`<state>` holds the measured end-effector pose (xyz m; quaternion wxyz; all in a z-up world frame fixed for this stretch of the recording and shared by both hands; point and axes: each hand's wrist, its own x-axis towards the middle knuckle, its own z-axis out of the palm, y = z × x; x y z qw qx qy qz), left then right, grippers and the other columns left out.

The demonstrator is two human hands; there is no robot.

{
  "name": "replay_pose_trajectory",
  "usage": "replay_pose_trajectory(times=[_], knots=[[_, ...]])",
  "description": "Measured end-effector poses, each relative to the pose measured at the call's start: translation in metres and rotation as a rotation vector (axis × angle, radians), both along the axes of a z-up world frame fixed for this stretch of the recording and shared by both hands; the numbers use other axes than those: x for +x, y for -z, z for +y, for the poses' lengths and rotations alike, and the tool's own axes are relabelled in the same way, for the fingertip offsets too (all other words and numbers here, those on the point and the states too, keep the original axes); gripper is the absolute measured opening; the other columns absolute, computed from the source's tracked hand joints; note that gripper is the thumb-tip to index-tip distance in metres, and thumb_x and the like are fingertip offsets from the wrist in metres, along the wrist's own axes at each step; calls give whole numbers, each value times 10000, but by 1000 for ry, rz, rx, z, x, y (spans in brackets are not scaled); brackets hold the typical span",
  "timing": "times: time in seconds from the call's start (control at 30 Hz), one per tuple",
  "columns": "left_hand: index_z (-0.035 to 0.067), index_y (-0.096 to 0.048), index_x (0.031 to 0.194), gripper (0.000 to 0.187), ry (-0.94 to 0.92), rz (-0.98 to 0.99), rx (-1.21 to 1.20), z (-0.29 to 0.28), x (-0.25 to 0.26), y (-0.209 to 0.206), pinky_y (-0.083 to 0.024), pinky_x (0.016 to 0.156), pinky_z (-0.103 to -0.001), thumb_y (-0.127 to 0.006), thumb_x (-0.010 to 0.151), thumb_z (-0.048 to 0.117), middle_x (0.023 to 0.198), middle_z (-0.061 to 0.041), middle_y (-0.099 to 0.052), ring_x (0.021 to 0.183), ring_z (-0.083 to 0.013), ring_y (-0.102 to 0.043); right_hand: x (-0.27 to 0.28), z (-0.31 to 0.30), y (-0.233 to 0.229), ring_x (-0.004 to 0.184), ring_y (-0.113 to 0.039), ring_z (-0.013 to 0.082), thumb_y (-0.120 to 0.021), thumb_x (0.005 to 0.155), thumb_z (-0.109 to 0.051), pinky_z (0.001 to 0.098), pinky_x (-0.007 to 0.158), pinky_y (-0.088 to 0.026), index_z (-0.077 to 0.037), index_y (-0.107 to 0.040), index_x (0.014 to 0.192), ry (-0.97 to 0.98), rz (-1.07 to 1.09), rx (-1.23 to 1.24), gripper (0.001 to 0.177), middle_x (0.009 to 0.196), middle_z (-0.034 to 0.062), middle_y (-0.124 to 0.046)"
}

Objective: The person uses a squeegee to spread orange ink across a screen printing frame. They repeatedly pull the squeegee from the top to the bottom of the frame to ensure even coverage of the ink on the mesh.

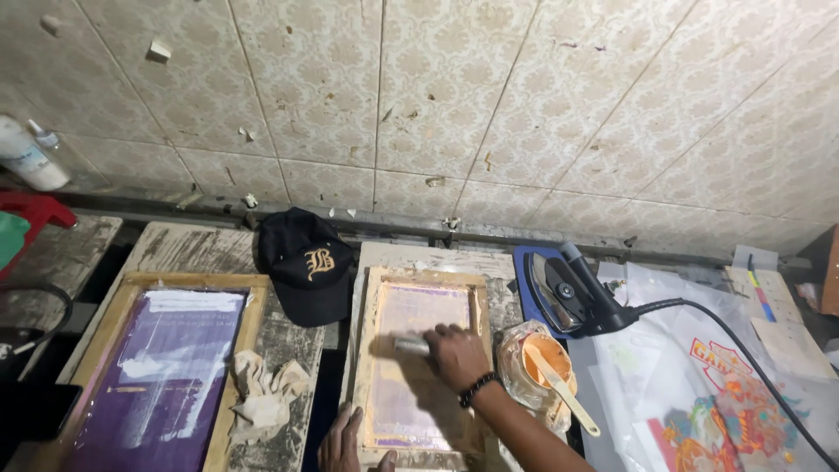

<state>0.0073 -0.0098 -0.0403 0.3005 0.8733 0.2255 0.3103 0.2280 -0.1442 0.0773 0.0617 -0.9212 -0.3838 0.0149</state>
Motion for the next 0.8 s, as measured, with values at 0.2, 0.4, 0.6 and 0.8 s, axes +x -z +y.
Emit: replay_pose_trajectory(times=[0.2, 0.4, 0.6, 0.8], knots=[[237, -629, 1395, 839, 24, 108, -65, -1, 0, -3, -443, 1021, -436, -677, 647, 614, 1535, 8, -581, 1296, -263, -603, 25, 16, 41, 956, -604, 282, -642, 947, -175, 423, 885, -516, -134, -572, 1242, 116, -31, -157, 305, 1078, 136, -626], [199, -568, 1461, 789, 133, 183, -181, 3, -8, -20, -407, 1062, -465, -655, 785, 596, 1580, -13, -507, 1409, -264, -509, -11, 0, 31, 645, -579, 230, -577, 977, -191, 384, 637, -527, -153, -605, 1056, 43, -66, 5, 92, 740, 66, -621], [174, -585, 1438, 782, 120, 80, -116, 0, -10, -37, -432, 1040, -452, -631, 779, 592, 1555, -41, -548, 1350, -285, -566, 61, 23, 8, 498, -521, 184, -554, 1024, -152, 251, 384, -466, -109, -705, 949, 188, -16, 21, 174, 635, 46, -577], [208, -593, 1435, 801, 100, 138, -137, 3, -9, -31, -429, 1059, -457, -662, 724, 571, 1574, 8, -531, 1368, -250, -552, 64, 33, 38, 567, -580, 240, -573, 965, -56, 351, 508, -560, -69, -693, 1008, 143, 49, -18, 128, 798, 133, -655]])
